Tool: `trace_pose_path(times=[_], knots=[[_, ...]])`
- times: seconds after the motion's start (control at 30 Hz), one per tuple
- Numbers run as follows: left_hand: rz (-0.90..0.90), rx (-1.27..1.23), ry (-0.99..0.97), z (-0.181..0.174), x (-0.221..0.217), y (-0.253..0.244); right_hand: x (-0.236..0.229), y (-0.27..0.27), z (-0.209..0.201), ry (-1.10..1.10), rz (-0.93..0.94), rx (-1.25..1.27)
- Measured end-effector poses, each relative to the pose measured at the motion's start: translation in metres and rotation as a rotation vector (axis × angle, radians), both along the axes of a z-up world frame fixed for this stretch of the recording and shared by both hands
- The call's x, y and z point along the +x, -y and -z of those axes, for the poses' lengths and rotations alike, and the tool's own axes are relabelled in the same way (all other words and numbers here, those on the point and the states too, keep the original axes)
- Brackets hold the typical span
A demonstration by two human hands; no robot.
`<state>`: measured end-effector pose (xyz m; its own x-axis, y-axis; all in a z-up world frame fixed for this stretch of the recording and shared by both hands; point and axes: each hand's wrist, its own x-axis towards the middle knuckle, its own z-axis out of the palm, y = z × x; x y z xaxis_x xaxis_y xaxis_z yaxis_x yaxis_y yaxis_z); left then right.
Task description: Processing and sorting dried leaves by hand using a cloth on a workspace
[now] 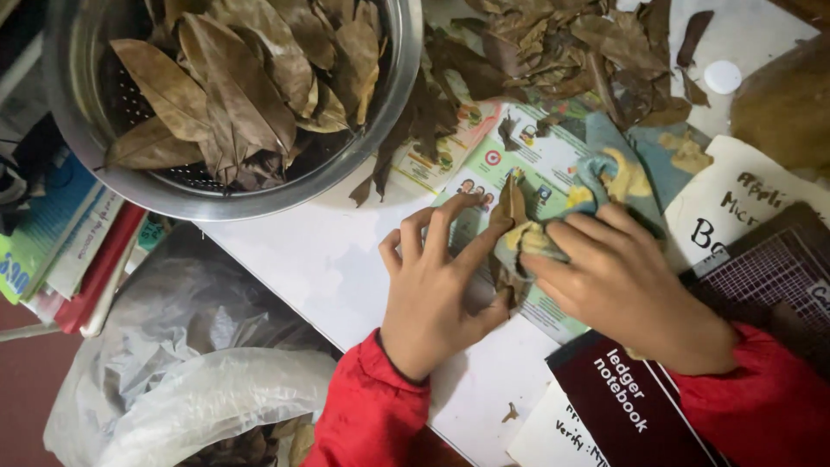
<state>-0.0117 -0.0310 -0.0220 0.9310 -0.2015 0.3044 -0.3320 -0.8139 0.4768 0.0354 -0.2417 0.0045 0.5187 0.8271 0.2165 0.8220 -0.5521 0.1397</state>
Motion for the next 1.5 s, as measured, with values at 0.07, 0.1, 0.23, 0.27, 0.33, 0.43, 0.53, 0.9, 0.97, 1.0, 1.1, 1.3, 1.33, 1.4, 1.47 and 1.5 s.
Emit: trace_pose_path(times=[0.07,0.1,0.23,0.27,0.33,0.43,0.53,0.9,0.97,1.0,1.1,1.3,1.33,1.4,1.47,1.5], knots=[[0.012,-0.007,-0.013,0.0,0.0,-0.001,-0.001,0.008,0.0,-0.127,-0.02,-0.049],[0.027,-0.012,-0.018,0.0,0.001,-0.002,-0.001,0.012,-0.001,-0.247,-0.038,-0.096],[0.028,-0.052,-0.026,-0.001,0.002,-0.002,-0.003,0.032,0.013,-0.437,-0.111,-0.112],[0.034,-0.052,-0.023,-0.001,0.002,-0.002,-0.002,0.031,0.01,-0.464,-0.015,-0.177],[0.042,-0.055,-0.019,-0.002,0.004,-0.002,-0.002,0.024,0.005,-0.488,0.084,-0.243],[0.024,-0.06,-0.025,-0.003,0.004,-0.001,-0.006,0.012,0.0,-0.188,0.09,-0.177],[0.024,-0.071,-0.019,-0.002,0.004,-0.001,-0.013,0.017,0.0,-0.244,0.012,-0.162],[0.015,-0.04,-0.016,0.0,0.004,0.001,-0.033,0.011,-0.008,-0.073,0.133,-0.354],[0.026,-0.048,-0.018,-0.002,0.004,0.0,-0.029,0.013,-0.01,-0.144,0.153,-0.364],[0.038,-0.054,-0.018,-0.002,0.005,0.0,-0.026,0.015,-0.011,-0.213,0.175,-0.373],[0.074,-0.018,-0.039,-0.001,0.006,-0.004,-0.025,0.015,-0.002,-0.158,0.223,-0.384],[0.077,-0.03,-0.064,-0.002,0.005,-0.003,-0.023,0.024,0.0,-0.35,0.207,-0.443],[0.078,-0.031,-0.066,-0.003,0.007,-0.003,-0.021,0.019,0.001,-0.353,0.207,-0.444],[0.083,-0.026,-0.042,-0.005,0.01,-0.004,-0.02,0.011,0.003,-0.042,0.189,-0.279],[0.087,0.0,-0.023,-0.004,0.014,-0.003,-0.029,0.009,0.001,-0.055,0.185,-0.3],[0.08,0.023,-0.001,-0.004,0.016,-0.003,-0.032,0.008,0.0,-0.064,0.17,-0.324]])
